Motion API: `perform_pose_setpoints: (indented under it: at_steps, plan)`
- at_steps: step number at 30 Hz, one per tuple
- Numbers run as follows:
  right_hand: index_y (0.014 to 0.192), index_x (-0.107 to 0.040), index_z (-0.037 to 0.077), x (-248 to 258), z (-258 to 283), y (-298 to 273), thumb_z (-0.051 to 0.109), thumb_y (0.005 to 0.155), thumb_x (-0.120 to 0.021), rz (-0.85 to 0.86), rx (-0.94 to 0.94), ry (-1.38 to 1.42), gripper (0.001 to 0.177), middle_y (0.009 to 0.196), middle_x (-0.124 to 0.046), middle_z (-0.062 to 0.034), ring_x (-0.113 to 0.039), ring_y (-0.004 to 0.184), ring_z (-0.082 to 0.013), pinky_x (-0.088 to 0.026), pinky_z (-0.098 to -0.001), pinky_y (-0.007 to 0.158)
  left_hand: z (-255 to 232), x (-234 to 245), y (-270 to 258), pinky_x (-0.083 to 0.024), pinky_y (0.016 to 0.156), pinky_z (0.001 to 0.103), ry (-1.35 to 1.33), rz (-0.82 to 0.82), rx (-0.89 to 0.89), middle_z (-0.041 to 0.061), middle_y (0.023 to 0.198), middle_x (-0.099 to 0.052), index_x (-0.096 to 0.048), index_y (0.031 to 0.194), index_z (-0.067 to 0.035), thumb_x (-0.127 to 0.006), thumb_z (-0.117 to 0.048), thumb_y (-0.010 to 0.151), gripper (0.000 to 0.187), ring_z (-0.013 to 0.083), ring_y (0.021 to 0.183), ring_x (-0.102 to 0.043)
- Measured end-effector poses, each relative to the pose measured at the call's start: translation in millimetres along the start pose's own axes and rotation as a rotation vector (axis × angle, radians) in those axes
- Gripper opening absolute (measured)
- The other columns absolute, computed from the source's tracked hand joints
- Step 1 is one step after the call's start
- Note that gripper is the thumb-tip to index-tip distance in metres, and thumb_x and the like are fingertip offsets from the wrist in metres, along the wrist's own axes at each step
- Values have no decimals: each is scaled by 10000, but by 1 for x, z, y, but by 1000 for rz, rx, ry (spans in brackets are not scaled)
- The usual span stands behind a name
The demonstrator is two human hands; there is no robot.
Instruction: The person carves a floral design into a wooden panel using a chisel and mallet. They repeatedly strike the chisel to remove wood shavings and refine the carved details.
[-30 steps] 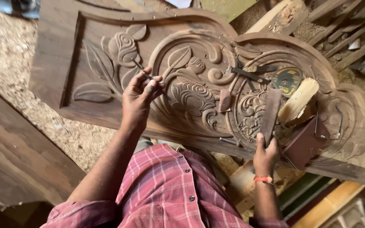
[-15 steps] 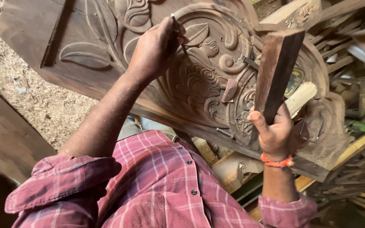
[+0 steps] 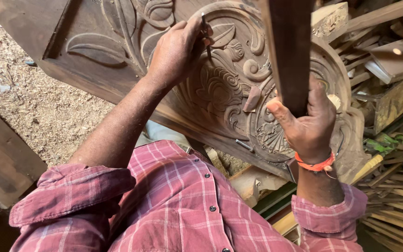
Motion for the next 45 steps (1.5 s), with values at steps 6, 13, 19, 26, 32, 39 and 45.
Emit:
perform_pose_setpoints:
  at_steps: [6, 13, 19, 26, 32, 39, 45]
  plan:
    - [1442, -541, 15, -4, 24, 11, 161, 981, -864, -11, 146, -148, 581, 1091, -709, -122, -695, 943, -173, -553, -284, 849, -3, -9, -9, -588, 780, 429, -14, -15, 52, 122, 1021, -707, -565, 1152, -83, -671, -128, 1037, 163, 318, 914, -734]
    - [1366, -600, 26, -16, -24, -23, 176, 1025, -798, -78, -190, 236, 422, 1039, -676, -2, -610, 884, -68, -516, -227, 845, -25, -33, -66, -591, 807, 405, -442, -150, 436, 137, 973, -706, -459, 1150, -21, -547, -152, 1100, 166, 338, 924, -742]
    - [1264, -600, 9, -40, -69, -77, 204, 1013, -750, -174, -346, 499, 352, 1100, -652, -4, -595, 965, -95, -513, -253, 886, -75, -51, -75, -529, 1052, 412, -52, 57, 108, 159, 1302, -675, -566, 1266, -24, -552, -28, 940, 326, 301, 1287, -623]
    - [1274, -558, -22, -7, -80, -96, 250, 892, -790, -144, 80, -256, 523, 1172, -662, -171, -679, 1071, -299, -560, -398, 929, -83, -80, -84, -488, 1143, 442, 482, 180, -507, 145, 1332, -640, -545, 1445, 8, -546, -184, 940, 541, 341, 1330, -560]
    - [1177, -581, 36, -3, -106, -71, 167, 751, -809, 179, 312, -341, 500, 1067, -701, -157, -708, 961, -358, -561, -448, 834, -55, -86, -78, -505, 1099, 430, 464, 56, -358, 153, 1146, -634, -600, 1299, -9, -574, -189, 905, 434, 345, 1231, -606]
    - [1187, -566, 57, -21, -107, -27, 104, 872, -710, 280, 555, -271, 349, 1013, -707, -125, -720, 920, -330, -574, -443, 795, -58, -97, -74, -516, 1093, 462, 459, 0, -301, 141, 1101, -628, -613, 1230, -33, -606, -186, 926, 340, 342, 1203, -621]
    - [1137, -530, 42, -24, -107, -3, 69, 921, -669, 268, 684, -201, 259, 996, -688, -145, -718, 922, -339, -595, -449, 810, -58, -98, -71, -529, 1093, 466, 450, -24, -279, 131, 1088, -628, -618, 1233, -48, -606, -190, 923, 341, 341, 1195, -633]
Point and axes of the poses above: each hand's wrist, its own y-axis towards the middle knuckle, its own x-axis out of the back of the hand, z = x × y, the point moved 5 cm from there along y, towards the middle knuckle
